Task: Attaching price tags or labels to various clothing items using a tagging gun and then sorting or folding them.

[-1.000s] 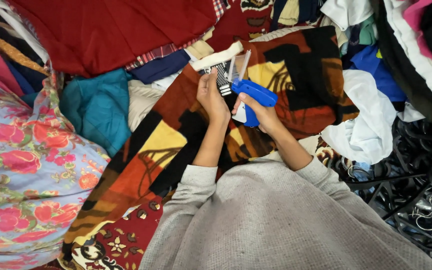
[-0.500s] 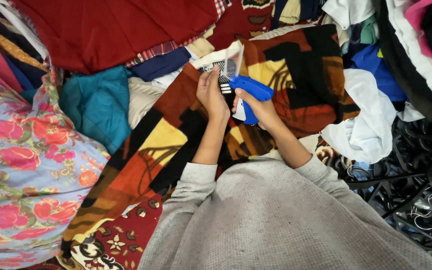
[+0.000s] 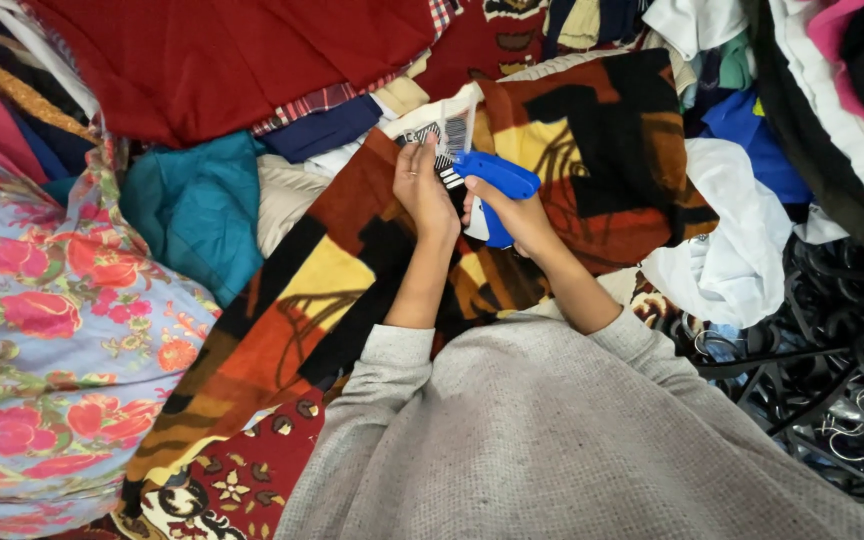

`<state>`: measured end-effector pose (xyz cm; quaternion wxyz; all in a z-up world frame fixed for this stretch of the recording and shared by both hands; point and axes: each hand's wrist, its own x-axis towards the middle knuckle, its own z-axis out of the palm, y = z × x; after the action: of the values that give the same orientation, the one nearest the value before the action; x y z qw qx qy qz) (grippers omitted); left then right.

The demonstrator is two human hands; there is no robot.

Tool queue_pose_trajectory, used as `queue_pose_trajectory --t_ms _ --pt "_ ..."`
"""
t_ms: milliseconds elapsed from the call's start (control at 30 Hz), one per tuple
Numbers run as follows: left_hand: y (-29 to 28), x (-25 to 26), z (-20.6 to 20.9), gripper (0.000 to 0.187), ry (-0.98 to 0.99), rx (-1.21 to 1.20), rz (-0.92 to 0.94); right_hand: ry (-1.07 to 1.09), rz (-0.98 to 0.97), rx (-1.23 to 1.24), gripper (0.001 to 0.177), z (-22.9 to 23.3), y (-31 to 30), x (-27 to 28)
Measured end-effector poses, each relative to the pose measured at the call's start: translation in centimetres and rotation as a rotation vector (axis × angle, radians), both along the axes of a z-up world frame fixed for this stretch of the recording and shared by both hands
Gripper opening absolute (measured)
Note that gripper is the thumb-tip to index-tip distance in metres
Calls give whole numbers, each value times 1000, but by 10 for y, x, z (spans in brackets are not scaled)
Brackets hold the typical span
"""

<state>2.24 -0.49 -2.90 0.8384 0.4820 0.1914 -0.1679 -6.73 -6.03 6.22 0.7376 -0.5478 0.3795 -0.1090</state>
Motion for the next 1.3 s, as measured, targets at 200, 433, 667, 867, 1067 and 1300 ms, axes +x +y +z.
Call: queue_pose_trajectory --t_ms 200,433,667,867,1067,1300 --pt "1 0 -3 20 30 60 5 -31 -3 -18 32 4 4 -2" --pt "-1 2 -21 25 54 94 15 -78 -37 -89 24 -3 10 -8" --pt "-1 6 -42 30 56 27 28 -214 -35 -65 17 -11 7 -13" --pt "6 0 -21 41 -73 49 -124 -446 9 -142 25 -25 2 -10" --pt "9 -2 -20 47 -128 77 -198 -395 31 -228 33 -21 -2 -10" --pt "8 -1 -23 48 -158 1 -157 -356 0 -108 17 -38 -1 -14"
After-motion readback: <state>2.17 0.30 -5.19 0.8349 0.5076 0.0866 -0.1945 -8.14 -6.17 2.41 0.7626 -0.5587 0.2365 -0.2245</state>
